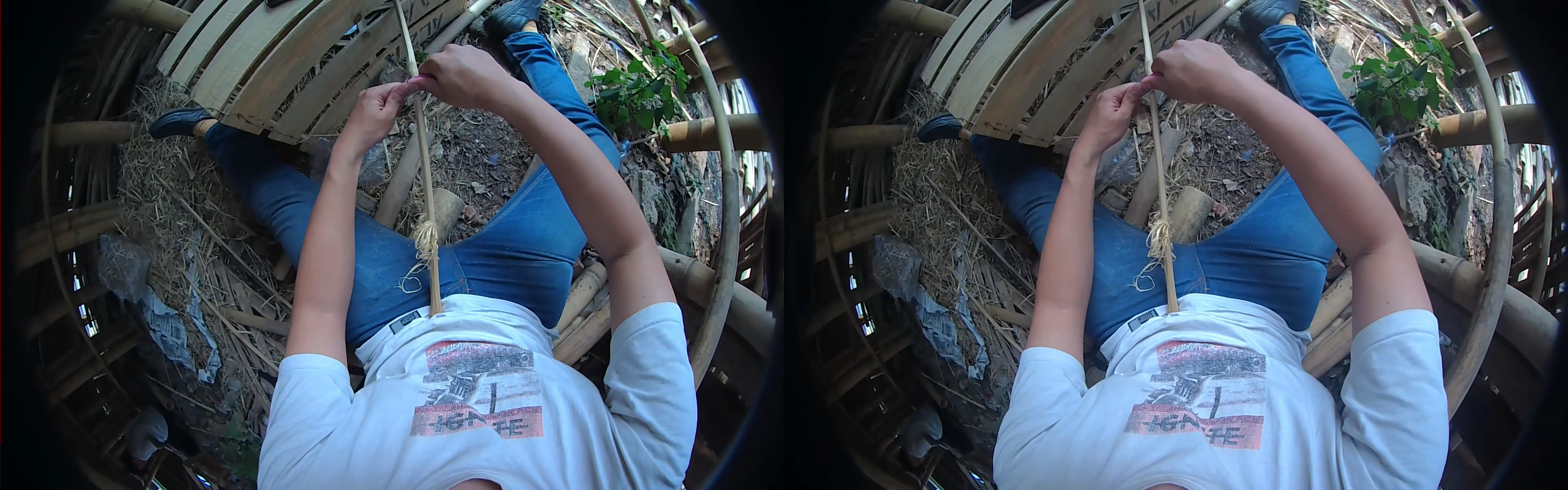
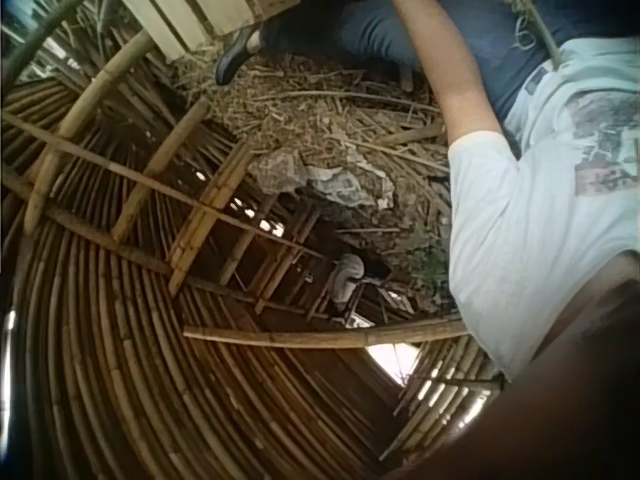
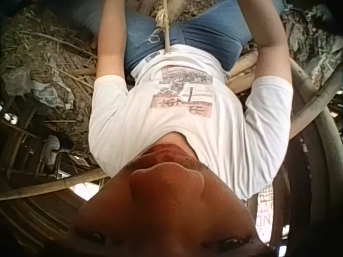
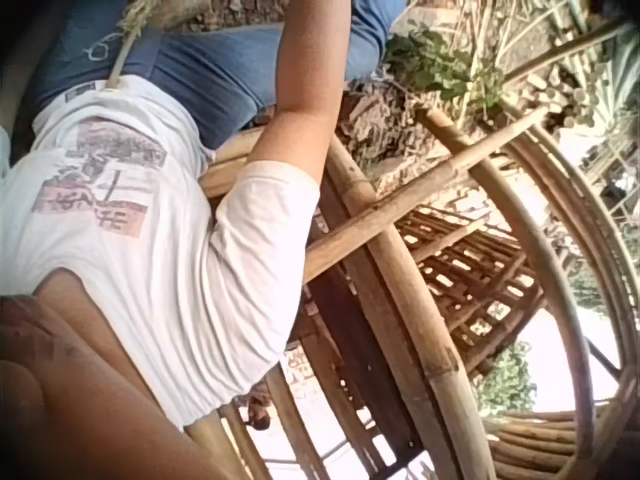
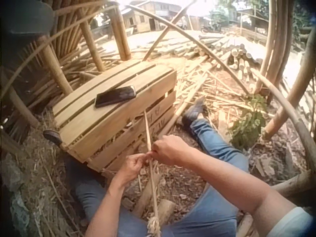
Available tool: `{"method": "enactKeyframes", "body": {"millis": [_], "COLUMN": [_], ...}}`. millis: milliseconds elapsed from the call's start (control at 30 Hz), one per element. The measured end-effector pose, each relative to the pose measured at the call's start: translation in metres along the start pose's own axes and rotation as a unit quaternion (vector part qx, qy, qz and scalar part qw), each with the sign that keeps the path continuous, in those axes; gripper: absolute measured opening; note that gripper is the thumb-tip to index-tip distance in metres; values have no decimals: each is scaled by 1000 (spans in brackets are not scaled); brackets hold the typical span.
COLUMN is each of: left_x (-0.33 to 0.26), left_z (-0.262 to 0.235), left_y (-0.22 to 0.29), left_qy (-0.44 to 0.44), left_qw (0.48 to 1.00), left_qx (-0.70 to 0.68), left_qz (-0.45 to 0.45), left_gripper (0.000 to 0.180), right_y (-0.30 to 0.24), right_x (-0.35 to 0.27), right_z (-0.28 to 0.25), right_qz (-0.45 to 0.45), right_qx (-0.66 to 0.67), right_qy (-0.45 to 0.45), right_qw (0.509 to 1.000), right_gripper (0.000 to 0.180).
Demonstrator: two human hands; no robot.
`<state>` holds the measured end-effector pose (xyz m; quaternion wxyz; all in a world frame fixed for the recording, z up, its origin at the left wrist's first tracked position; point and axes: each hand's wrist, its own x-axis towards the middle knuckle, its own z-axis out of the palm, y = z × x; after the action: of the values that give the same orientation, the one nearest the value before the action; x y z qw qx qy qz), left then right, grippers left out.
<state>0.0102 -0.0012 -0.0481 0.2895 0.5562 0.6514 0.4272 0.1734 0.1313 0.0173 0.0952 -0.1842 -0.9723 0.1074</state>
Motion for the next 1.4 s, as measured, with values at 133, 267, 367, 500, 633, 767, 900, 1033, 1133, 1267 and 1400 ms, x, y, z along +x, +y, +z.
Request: {"method": "enactKeyframes", "body": {"millis": [133, 267, 367, 500, 633, 767, 900, 1033, 1133, 1267, 1400], "left_x": [-12, -23, -25, -37, -53, -76, -108, -131, -142, -131, -111], "left_z": [4, 8, 9, 16, 14, 20, 22, 20, 11, -4, -14], "left_y": [-9, 0, 4, -6, 6, 12, 20, 42, 57, 79, 87], "left_qy": [-37, -22, -15, -30, -45, -66, -74, -98, -115, -113, -151], "left_qw": [996, 998, 999, 997, 998, 995, 996, 995, 992, 991, 985], "left_qx": [-82, -56, -44, -65, -47, -62, -26, 2, 44, 72, 81], "left_qz": [-27, -17, -12, -9, 8, -39, -35, -31, -21, -25, -21], "left_gripper": [38, 39, 38, 41, 42, 42, 42, 40, 34, 30, 25], "right_y": [-7, -14, -16, -22, -34, -46, -63, -79, -93, -95, -88], "right_x": [-9, -19, -20, -32, -51, -70, -92, -125, -138, -141, -135], "right_z": [1, 1, 0, 2, 2, 1, 1, 8, 9, 12, 10], "right_qz": [-13, -14, 3, 12, 20, 28, 12, 35, 47, 71, 69], "right_qx": [20, 29, 22, 40, 75, 89, 94, 159, 202, 222, 261], "right_qy": [-33, -22, -28, -52, -45, -56, -79, -83, -75, -62, -69], "right_qw": [999, 999, 999, 998, 996, 994, 992, 983, 975, 971, 960], "right_gripper": [34, 34, 34, 36, 35, 35, 39, 38, 36, 35, 30]}}
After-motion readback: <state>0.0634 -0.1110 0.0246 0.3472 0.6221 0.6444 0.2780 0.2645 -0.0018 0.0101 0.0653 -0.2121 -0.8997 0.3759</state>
